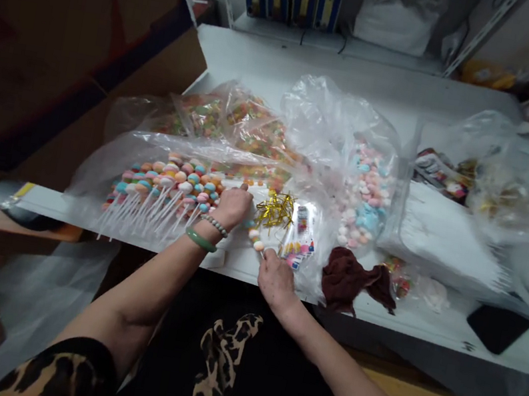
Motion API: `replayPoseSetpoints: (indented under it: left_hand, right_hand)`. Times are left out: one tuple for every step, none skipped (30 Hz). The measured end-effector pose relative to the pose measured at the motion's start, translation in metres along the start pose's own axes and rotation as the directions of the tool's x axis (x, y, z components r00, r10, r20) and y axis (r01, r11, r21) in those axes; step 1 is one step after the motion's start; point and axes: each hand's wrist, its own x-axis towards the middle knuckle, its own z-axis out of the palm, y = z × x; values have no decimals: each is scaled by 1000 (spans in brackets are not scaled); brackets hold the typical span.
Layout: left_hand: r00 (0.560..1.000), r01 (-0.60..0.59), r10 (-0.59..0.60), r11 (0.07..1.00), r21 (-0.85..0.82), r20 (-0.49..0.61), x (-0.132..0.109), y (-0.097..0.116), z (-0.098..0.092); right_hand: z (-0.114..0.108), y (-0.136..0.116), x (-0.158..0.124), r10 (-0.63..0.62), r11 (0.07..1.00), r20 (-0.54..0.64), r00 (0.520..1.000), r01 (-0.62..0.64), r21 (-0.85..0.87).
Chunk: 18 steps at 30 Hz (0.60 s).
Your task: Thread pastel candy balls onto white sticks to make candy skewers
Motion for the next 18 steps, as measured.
replayPoseSetpoints:
  left_hand:
    - [1000,-11,11,1000,13,10,3,1,3]
    - [1000,-22,22,1000,20,2,3,2,5]
    - [1000,-23,24,1000,19,-16,1,1,6]
    - [999,-15,15,1000,0,-44,-4,-1,7]
    - [997,3,-6,999,-41,-77,-11,-3,9]
    - [993,28,-40,994,-108,-113,-20,-6,11]
    - [985,57,-88,978,-200,-149,-29,-9,13]
    - [975,81,-140,946,-314,-174,-39,-11,18]
    - [961,99,-202,888,-448,-188,-49,-13,23]
    - [948,111,-264,795,-597,-176,-58,-14,30]
    - [938,120,-319,661,-740,-133,-67,-13,37]
    - [929,126,-361,502,-855,-75,-74,-12,45]
    - [923,126,-383,351,-928,-19,-81,-10,53]
    - [918,119,-396,232,-965,18,-86,-7,60]
    - [912,107,-408,154,-982,35,-89,-5,66]
    - [904,90,-426,117,-989,32,-92,-2,71]
    - [891,75,-454,102,-992,21,-94,0,74]
    - [877,65,-481,95,-993,12,-95,1,77]
  right_hand:
    - [-2,4,-1,9,1000,6,1000,-9,28]
    - [-2,8,0,11,998,11,1000,-12,60]
    - [-2,12,2,9,995,11,1000,-10,99]
    - [0,15,5,3,989,9,1000,-4,147]
    - [2,18,8,0,979,-3,1000,0,204]
    - [5,20,10,5,964,-23,1000,1,268]
    - [8,22,12,14,943,-47,999,3,333]
    - [11,23,14,20,919,-72,997,11,395]
    - [13,24,14,18,894,-91,996,25,448]
    - [15,25,13,5,872,-105,994,47,487]
    - [16,24,12,-16,858,-114,993,72,508]
    - [17,24,10,-44,850,-114,992,97,517]
    - [17,22,8,-68,847,-110,992,116,519]
    - [16,21,6,-83,846,-104,991,125,519]
    - [16,20,5,-91,846,-99,991,130,517]
    - [15,19,3,-95,849,-98,991,132,512]
    - [15,18,2,-98,854,-101,990,135,503]
    - [15,17,1,-102,860,-110,989,143,490]
